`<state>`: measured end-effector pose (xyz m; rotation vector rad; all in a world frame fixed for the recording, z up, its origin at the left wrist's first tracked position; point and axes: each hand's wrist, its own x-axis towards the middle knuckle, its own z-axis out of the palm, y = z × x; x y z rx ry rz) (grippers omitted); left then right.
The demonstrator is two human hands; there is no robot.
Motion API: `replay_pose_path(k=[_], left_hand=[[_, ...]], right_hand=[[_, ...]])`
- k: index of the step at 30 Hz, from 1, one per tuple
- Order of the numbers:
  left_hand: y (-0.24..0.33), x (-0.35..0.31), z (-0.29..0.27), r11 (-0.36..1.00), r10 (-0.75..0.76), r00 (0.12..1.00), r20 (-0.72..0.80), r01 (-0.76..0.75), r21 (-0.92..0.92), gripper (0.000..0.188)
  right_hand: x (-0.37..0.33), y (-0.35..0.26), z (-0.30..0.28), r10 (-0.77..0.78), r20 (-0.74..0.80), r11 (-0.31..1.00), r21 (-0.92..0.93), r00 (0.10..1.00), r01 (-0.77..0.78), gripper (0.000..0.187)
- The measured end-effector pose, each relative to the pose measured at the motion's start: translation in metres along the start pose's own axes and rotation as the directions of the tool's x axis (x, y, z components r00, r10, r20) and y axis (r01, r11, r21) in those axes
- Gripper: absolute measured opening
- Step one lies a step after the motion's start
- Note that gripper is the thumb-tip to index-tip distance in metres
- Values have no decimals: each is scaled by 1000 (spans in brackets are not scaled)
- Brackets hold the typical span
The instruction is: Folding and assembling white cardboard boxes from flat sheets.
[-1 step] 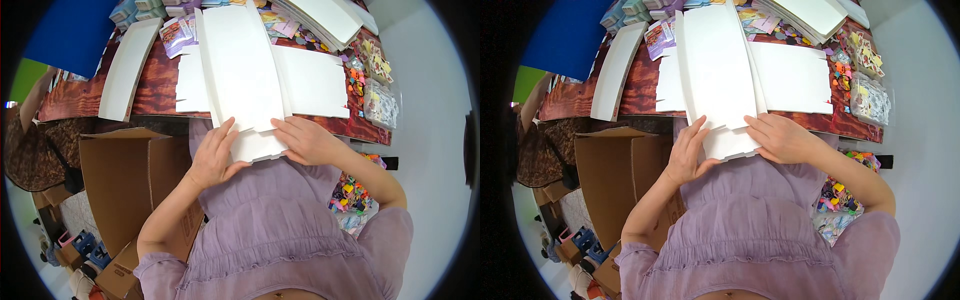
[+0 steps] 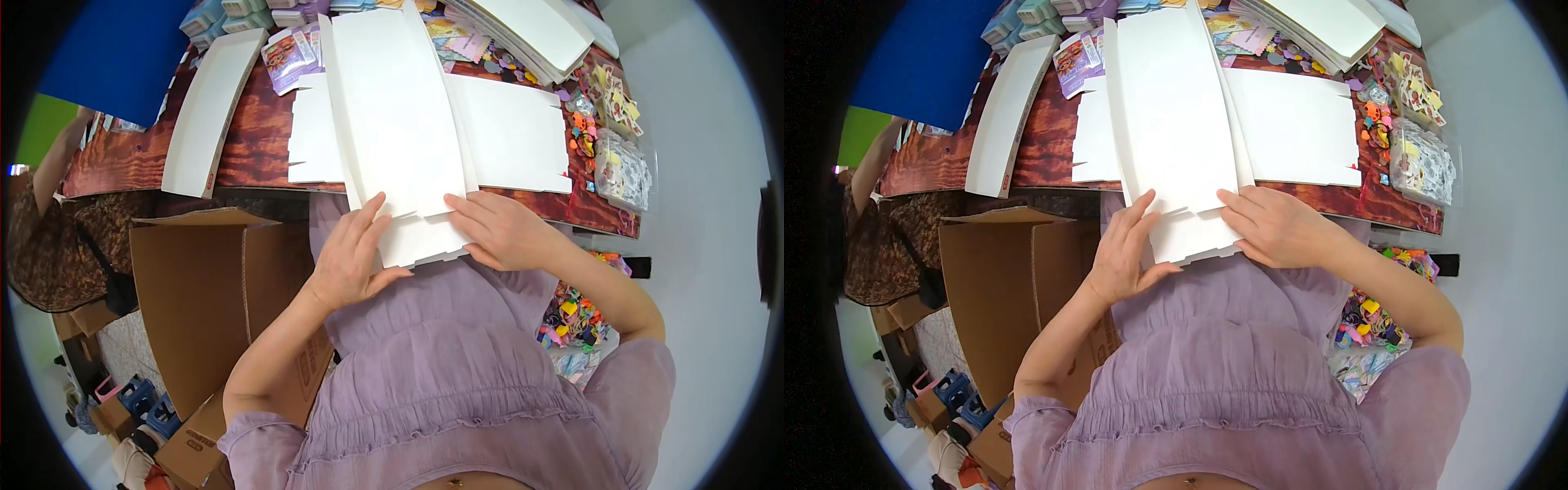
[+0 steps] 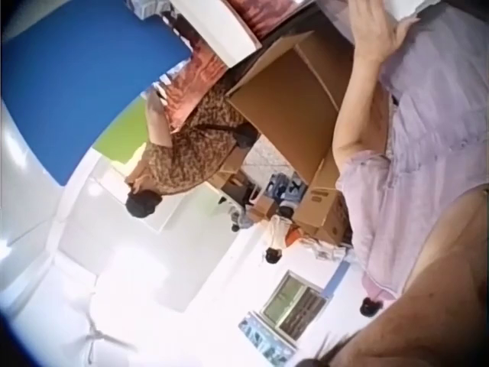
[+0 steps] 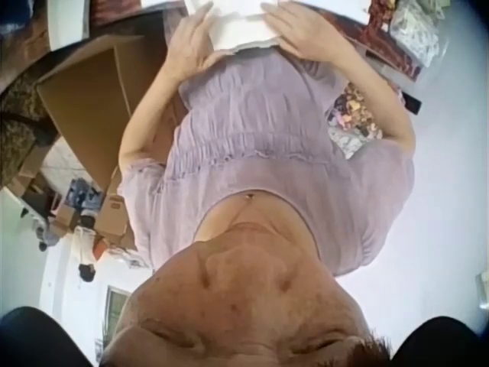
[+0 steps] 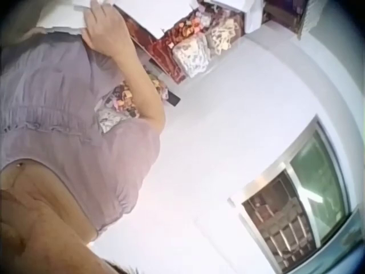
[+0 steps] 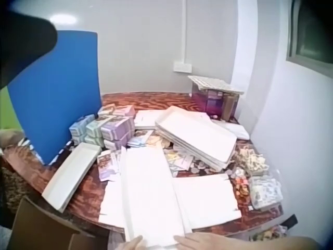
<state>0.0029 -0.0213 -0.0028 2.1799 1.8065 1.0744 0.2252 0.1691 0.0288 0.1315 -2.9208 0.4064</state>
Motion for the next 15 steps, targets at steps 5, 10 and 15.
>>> replay_pose_path(k=[5,10,15], left_hand=[[1,-10,6,1000,3,1000,26,-3,9,58],[-2,-15,10,997,-73,997,-9,73,-3,41],[5,1,-2,939,-298,955,-9,291,-183,18]], right_hand=[[-1,-5,18,22,-166,998,-48,986,-30,30],[10,-7,23,177,-211,973,186,961,-138,15],[14,3,27,351,-119,859,435,929,-269,8]])
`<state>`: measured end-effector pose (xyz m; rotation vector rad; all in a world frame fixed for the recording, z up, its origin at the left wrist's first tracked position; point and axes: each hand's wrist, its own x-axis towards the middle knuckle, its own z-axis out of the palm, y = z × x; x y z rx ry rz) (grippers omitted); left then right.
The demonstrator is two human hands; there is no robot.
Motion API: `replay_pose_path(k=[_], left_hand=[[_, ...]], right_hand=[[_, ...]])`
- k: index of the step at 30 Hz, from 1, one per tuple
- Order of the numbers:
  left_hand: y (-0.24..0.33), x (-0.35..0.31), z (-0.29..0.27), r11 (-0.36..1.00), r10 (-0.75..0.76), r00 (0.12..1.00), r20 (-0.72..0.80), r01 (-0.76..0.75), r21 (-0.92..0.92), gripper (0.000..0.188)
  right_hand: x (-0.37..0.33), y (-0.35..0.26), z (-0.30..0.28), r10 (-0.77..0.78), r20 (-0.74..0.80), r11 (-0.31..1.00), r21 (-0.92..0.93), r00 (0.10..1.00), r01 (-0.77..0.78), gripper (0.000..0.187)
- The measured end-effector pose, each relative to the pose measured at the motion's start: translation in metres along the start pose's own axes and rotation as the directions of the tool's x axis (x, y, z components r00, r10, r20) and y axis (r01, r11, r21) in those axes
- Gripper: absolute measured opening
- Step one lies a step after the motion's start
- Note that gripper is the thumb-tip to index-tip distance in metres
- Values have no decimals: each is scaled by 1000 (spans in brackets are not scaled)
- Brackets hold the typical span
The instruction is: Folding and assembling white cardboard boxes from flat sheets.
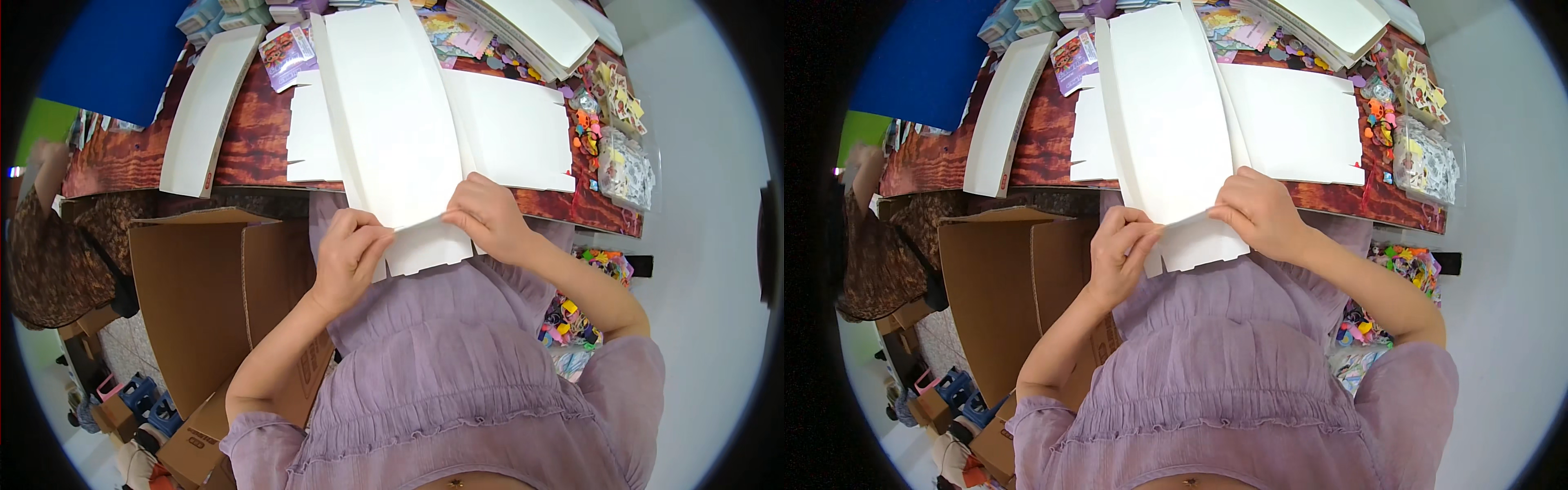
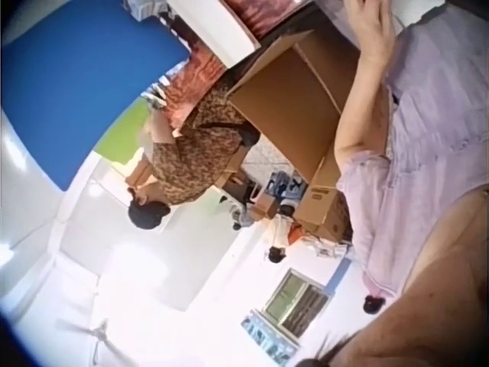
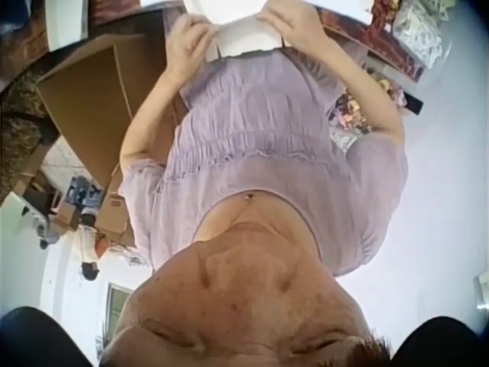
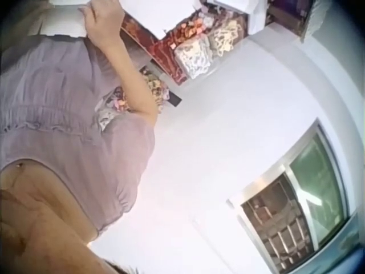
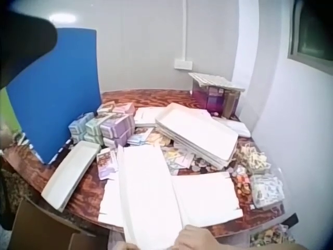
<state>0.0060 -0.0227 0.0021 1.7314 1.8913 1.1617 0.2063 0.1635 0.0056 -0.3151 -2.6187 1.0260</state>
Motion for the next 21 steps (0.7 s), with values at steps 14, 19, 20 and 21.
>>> replay_pose_path(k=[14,19,20,21], left_hand=[[-12,10,18,924,236,971,-30,-214,316,23],[-5,15,10,955,160,985,-63,-138,262,21],[-2,15,10,954,167,984,-64,-145,262,19],[0,18,11,952,185,981,-59,-164,260,18]], right_hand=[[29,-20,5,403,14,909,-124,915,-398,18],[22,-42,11,-138,-207,867,-498,968,17,19],[23,-49,12,-160,-196,899,-434,967,61,20],[22,-44,18,-136,-105,950,-295,985,100,16]])
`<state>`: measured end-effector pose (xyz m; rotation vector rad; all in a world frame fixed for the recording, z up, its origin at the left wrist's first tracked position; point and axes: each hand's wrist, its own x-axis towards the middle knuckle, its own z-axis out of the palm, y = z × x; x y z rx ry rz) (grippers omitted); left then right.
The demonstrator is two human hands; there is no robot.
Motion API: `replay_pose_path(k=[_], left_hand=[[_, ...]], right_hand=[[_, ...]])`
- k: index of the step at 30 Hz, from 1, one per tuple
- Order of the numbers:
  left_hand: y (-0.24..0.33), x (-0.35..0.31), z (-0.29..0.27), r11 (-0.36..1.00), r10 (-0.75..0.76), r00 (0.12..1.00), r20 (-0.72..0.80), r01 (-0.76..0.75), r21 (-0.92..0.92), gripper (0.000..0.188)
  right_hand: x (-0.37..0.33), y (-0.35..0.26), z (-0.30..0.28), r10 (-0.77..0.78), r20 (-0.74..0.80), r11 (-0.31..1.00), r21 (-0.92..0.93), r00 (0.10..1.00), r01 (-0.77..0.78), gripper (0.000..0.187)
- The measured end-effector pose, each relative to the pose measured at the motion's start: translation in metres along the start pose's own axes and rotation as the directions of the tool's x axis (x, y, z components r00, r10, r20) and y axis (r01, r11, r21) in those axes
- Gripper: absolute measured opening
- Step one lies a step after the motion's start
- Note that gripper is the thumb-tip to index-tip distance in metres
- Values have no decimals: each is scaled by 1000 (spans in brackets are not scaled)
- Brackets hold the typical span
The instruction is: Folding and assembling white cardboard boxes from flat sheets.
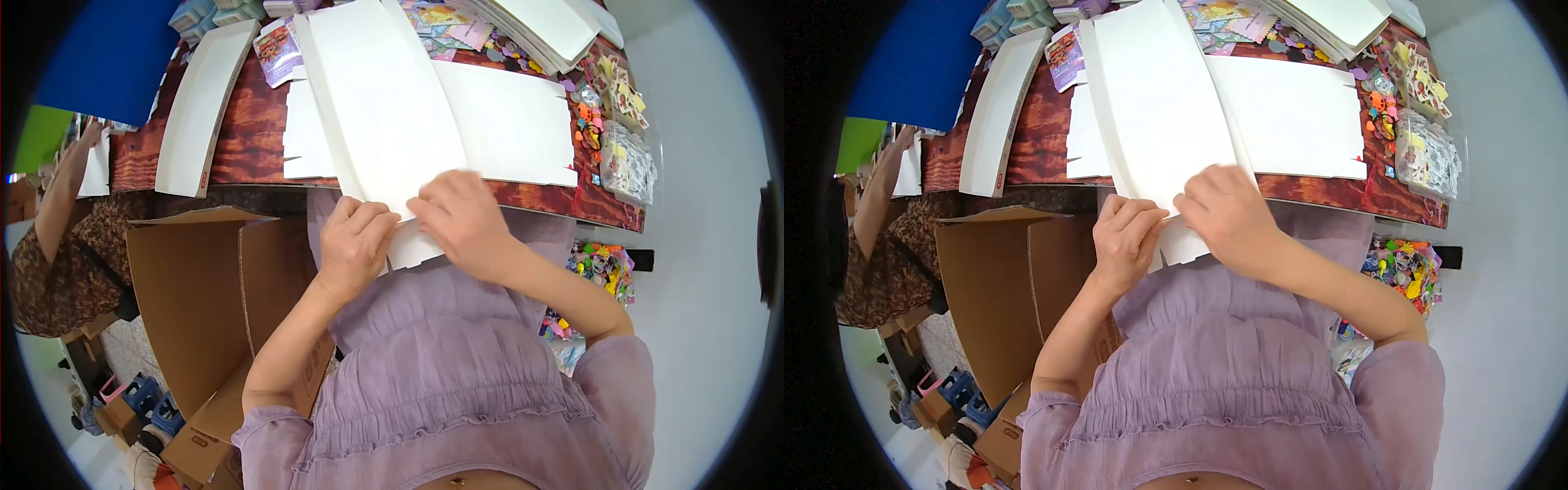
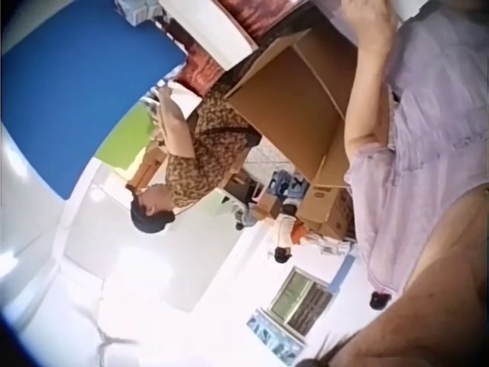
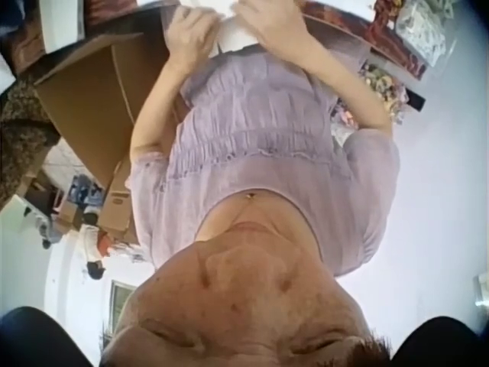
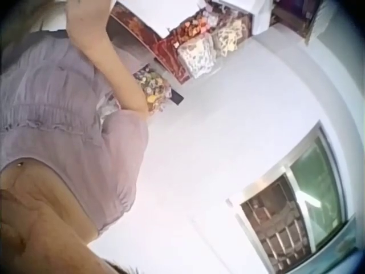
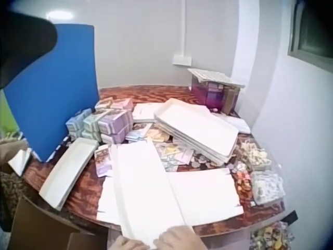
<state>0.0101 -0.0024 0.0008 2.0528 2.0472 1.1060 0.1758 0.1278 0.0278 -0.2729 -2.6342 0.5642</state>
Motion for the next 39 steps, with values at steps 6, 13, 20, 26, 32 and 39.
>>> replay_pose_path(k=[6,13,20,26,32,39], left_hand=[[16,-1,-2,987,-123,982,144,106,124,13],[19,-1,-4,970,-227,940,253,241,-28,13],[22,5,-10,958,-272,916,294,287,-8,9],[22,-1,-8,945,-312,912,267,326,-9,13],[37,-6,3,943,-330,926,185,312,119,17],[26,-4,4,951,-293,937,192,305,-38,13]], right_hand=[[-3,10,25,-29,118,999,30,993,25,13],[-11,12,-3,80,178,986,-161,981,-52,15],[14,27,-10,94,481,992,-123,872,-39,13],[-4,16,-8,34,361,983,-182,932,35,14],[-11,18,-10,87,313,976,-217,946,-17,14],[-4,32,-11,132,415,986,-148,900,-77,16]])
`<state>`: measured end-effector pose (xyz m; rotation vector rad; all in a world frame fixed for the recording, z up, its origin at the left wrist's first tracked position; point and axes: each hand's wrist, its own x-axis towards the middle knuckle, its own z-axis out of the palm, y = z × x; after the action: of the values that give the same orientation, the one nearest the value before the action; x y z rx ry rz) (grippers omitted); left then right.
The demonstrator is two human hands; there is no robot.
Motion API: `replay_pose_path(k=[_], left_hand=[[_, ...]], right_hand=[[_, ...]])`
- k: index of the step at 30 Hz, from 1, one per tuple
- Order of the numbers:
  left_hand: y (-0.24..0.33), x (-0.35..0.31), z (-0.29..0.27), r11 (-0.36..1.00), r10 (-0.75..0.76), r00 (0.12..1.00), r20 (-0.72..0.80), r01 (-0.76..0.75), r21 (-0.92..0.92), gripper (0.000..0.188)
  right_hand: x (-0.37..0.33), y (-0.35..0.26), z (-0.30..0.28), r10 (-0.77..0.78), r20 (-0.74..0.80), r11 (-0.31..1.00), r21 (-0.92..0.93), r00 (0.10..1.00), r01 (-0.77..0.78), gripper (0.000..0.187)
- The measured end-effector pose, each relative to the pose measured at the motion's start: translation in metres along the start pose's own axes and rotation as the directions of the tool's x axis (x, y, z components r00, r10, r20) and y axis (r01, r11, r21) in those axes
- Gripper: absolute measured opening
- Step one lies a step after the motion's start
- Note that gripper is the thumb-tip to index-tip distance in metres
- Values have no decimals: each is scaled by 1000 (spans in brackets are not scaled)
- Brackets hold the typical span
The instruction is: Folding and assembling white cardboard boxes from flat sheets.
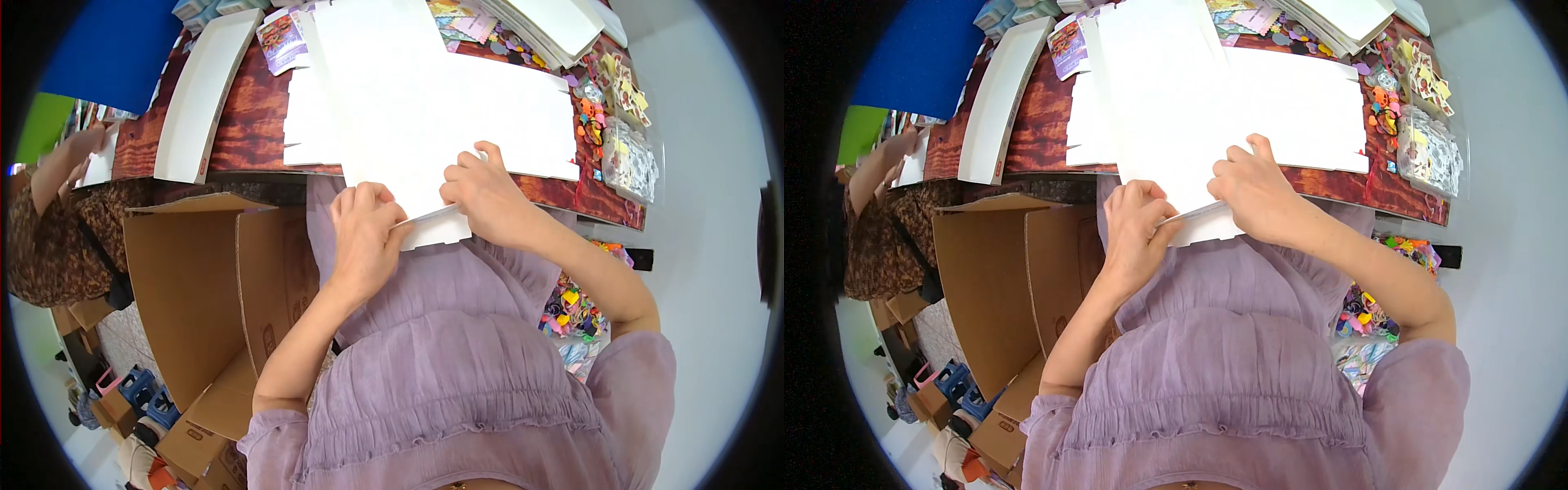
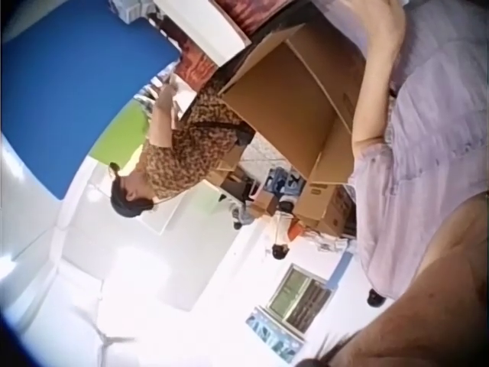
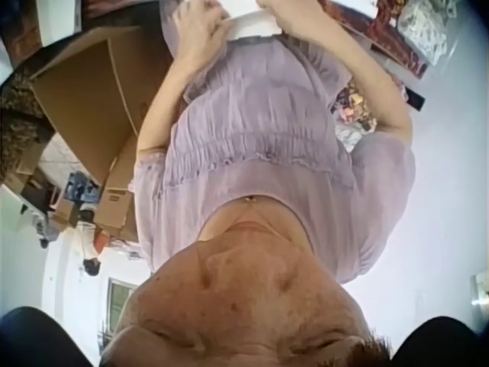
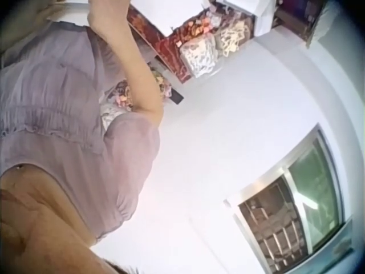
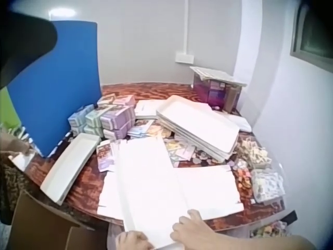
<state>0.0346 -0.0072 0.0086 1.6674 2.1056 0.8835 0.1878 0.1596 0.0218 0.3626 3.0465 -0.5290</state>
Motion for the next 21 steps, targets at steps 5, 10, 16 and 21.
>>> replay_pose_path(k=[5,10,16,21], left_hand=[[1,-13,-3,1000,-5,1000,10,5,-14,22],[24,-30,-7,654,-475,843,-253,146,-742,62],[15,-20,-7,67,-641,728,243,368,-927,35],[19,-24,4,307,-642,767,20,280,-910,38]], right_hand=[[-7,-5,1,-27,-113,998,-63,993,20,13],[-15,-25,5,-83,-358,995,-73,930,61,9],[-5,-40,18,-154,-491,988,-107,858,116,9],[3,-44,15,-4,-304,997,73,953,28,15]])
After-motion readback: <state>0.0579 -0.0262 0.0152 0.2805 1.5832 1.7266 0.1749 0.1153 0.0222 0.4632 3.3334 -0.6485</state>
